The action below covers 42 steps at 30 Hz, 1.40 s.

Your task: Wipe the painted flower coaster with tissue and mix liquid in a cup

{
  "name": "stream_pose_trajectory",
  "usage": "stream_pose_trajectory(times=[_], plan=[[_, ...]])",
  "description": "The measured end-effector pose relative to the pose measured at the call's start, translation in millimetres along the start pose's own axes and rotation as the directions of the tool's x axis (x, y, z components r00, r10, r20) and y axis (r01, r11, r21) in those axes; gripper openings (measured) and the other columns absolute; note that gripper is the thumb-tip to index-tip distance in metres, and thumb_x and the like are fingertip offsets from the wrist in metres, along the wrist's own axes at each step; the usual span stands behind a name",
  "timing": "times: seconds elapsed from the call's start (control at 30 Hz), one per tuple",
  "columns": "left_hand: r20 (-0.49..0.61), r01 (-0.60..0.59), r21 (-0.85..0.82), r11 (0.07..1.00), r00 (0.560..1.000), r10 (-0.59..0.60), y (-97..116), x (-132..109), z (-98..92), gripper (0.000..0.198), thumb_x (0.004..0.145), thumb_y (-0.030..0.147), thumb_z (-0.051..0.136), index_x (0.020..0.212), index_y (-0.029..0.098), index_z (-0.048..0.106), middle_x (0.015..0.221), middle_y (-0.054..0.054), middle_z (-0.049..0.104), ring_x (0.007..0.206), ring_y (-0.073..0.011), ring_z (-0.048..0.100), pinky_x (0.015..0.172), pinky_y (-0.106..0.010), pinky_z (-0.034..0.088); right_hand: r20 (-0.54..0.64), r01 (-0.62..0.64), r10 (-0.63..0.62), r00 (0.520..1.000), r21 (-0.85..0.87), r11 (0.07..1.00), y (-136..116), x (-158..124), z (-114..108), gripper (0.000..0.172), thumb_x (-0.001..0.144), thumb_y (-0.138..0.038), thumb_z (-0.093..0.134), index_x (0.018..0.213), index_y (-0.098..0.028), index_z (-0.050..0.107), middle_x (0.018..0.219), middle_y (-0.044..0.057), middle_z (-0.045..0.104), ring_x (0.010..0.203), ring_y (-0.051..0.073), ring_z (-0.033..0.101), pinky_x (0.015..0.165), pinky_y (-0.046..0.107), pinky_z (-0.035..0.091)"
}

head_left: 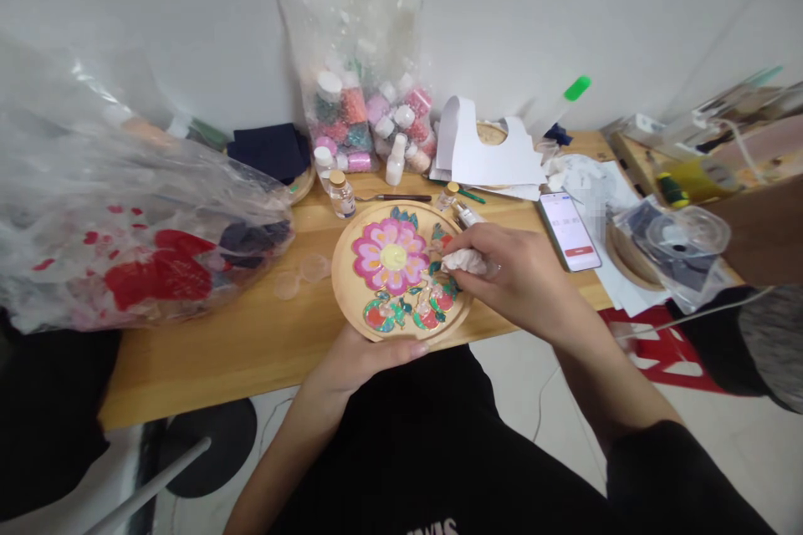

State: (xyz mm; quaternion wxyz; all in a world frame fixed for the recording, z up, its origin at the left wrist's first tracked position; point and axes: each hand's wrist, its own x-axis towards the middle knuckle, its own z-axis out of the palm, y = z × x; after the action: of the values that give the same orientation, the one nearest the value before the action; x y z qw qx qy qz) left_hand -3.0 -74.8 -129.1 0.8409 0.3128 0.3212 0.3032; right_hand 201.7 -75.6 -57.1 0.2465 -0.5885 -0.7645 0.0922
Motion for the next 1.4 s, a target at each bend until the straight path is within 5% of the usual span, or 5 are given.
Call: stream_pose_trajectory(times=[0.6, 0.87, 1.4], plan=[[0.002, 0.001, -0.030, 1.000, 1.000, -0.001, 0.0, 0.1, -0.8, 0.059, 0.056, 0.014, 0.091, 0.112, 0.019, 0.074, 0.121, -0.008, 0.075, 0.119, -0.0314, 0.065, 0.107, -0.042, 0.048, -0.018, -0.115, 0.115, 0.993, -0.022, 0.993, -2.9, -2.3, -14.2, 0.011, 0.080, -0.017, 0.065, 0.089, -0.022, 0.070, 0.085, 0.003, 0.077, 0.074, 0.020, 0.071, 0.066, 0.030, 0.053], [-0.008, 0.007, -0.016, 1.000, 1.000, -0.007, 0.6, -1.6, 0.1, 0.060, 0.055, 0.016, 0.092, 0.112, 0.018, 0.074, 0.122, -0.009, 0.074, 0.119, -0.0320, 0.066, 0.107, -0.043, 0.048, 0.002, -0.012, 0.012, 1.000, 0.012, 1.000, -0.3, -2.9, -6.2, 0.013, 0.082, -0.013, 0.062, 0.090, -0.020, 0.069, 0.085, 0.003, 0.076, 0.072, 0.017, 0.069, 0.064, 0.027, 0.050], [0.034, -0.010, 0.037, 0.999, 0.999, 0.008, -5.8, 1.6, -8.0, 0.060, 0.057, 0.016, 0.090, 0.114, 0.019, 0.073, 0.123, -0.010, 0.074, 0.118, -0.0314, 0.066, 0.108, -0.045, 0.049, 0.067, 0.005, -0.010, 0.998, 0.072, 0.997, -1.2, -3.3, -9.6, 0.020, 0.080, -0.006, 0.061, 0.092, -0.021, 0.067, 0.091, 0.002, 0.075, 0.078, 0.017, 0.070, 0.067, 0.027, 0.052]])
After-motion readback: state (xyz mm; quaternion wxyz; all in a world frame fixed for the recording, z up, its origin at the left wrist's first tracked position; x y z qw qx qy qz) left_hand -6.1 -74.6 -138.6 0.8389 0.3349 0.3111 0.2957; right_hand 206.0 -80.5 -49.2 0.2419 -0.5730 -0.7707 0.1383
